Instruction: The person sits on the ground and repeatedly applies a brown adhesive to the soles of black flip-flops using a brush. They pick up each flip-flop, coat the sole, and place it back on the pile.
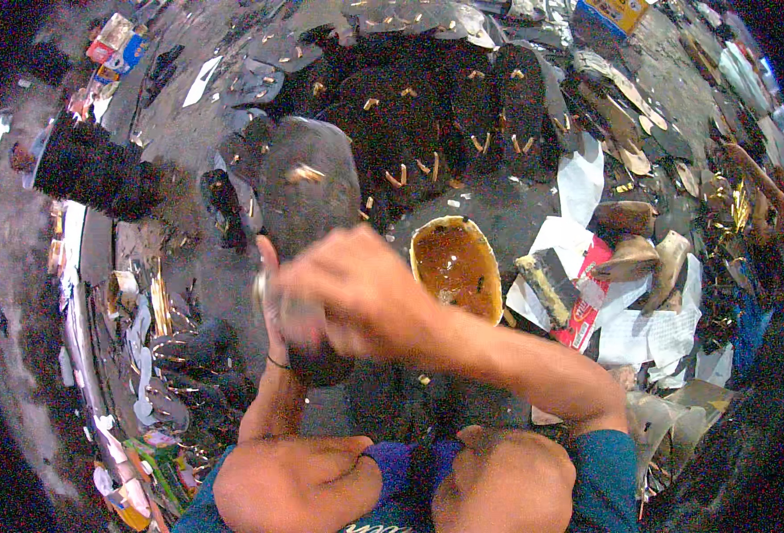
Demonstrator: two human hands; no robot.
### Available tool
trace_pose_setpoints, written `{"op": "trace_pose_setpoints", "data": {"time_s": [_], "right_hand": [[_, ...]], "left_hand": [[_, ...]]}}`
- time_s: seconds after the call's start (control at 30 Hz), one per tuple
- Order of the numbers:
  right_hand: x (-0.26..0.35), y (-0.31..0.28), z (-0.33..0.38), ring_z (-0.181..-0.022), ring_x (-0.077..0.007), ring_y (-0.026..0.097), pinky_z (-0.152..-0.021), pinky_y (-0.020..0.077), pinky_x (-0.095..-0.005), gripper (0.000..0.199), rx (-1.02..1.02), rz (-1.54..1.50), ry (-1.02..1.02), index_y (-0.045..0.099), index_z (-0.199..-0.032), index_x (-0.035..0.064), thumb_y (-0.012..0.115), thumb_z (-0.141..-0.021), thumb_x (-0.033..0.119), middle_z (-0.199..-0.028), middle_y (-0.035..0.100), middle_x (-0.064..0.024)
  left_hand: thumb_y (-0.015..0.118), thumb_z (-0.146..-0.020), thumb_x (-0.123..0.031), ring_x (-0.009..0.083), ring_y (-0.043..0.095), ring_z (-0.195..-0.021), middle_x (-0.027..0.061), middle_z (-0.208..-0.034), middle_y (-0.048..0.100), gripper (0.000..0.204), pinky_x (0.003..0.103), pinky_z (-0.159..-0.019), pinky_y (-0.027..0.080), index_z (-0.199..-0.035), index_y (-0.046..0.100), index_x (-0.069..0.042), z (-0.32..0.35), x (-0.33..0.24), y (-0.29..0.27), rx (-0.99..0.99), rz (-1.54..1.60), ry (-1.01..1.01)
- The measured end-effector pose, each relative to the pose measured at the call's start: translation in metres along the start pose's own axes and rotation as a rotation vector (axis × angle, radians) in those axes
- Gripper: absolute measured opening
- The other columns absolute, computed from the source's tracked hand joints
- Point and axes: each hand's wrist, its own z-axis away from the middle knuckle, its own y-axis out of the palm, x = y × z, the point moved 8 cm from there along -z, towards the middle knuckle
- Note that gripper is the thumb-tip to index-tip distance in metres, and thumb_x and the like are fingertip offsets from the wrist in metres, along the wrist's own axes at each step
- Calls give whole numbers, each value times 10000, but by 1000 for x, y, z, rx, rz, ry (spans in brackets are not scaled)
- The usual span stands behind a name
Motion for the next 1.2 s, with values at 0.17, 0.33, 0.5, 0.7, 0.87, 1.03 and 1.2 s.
{"op": "trace_pose_setpoints", "data": {"time_s": [0.17, 0.33, 0.5, 0.7, 0.87, 1.03, 1.2], "right_hand": [[51, 23, 36, -914, -194, 625, -803, 524, -351, 309, 30, 81, -159, 656, -1129, 138, 625, -827, 198, -1043, 642, -35], [32, 14, 31, -919, -218, 633, -772, 498, -375, 469, 16, -5, -100, 640, -1241, 129, 685, -781, 208, -1107, 659, -43], [41, 34, 52, -919, -256, 645, -785, 492, -372, 420, 106, -311, -117, 649, -1256, 115, 680, -838, 136, -1087, 683, -44], [-77, -21, 5, -687, -313, 648, -639, 545, -393, 154, -444, 73, 173, 691, -980, 51, 699, -826, 41, -829, 697, -91], [26, 53, 68, -989, -277, 637, -882, 478, -413, 517, 114, -300, -14, 641, -1289, 114, 715, -779, 151, -1157, 673, -97], [9, 36, 31, -924, -267, 668, -814, 486, -380, 603, 89, -204, 100, 614, -1310, 134, 722, -721, 67, -964, 704, -59], [23, 66, 64, -912, -280, 679, -770, 526, -395, 386, 334, -331, 165, 686, -1117, 121, 741, -746, 32, -984, 711, -87]], "left_hand": [[518, -956, -632, 223, 703, -889, 131, -1093, 707, 670, 359, -757, 598, -1228, 636, -31, -6, 6, 29, -207, -93, -28], [559, -934, -628, 232, 710, -875, 139, -1059, 719, 672, 355, -757, 604, -1236, 628, -32, -8, -1, 23, -296, -96, 41], [511, -958, -630, 272, 704, -924, 155, -1126, 700, 680, 418, -804, 601, -1274, 605, -36, -10, -20, 19, -179, 6, 52], [516, -964, -614, 233, 725, -862, 135, -1068, 721, 654, 344, -754, 616, -1247, 625, -35, 4, 0, 24, -236, -141, 62], [531, -930, -662, 285, 709, -799, 168, -1013, 715, 725, 409, -693, 612, -1208, 626, 1, -13, -20, -17, -202, -71, 70], [525, -948, -638, 239, 707, -806, 120, -1056, 713, 666, 375, -698, 607, -1236, 627, -46, -8, -26, -9, -299, -144, 174], [475, -1011, -472, 358, 671, -936, 180, -1111, 691, 533, 484, -755, 587, -1259, 597, -17, 18, -105, -14, -135, 2, 413]]}}
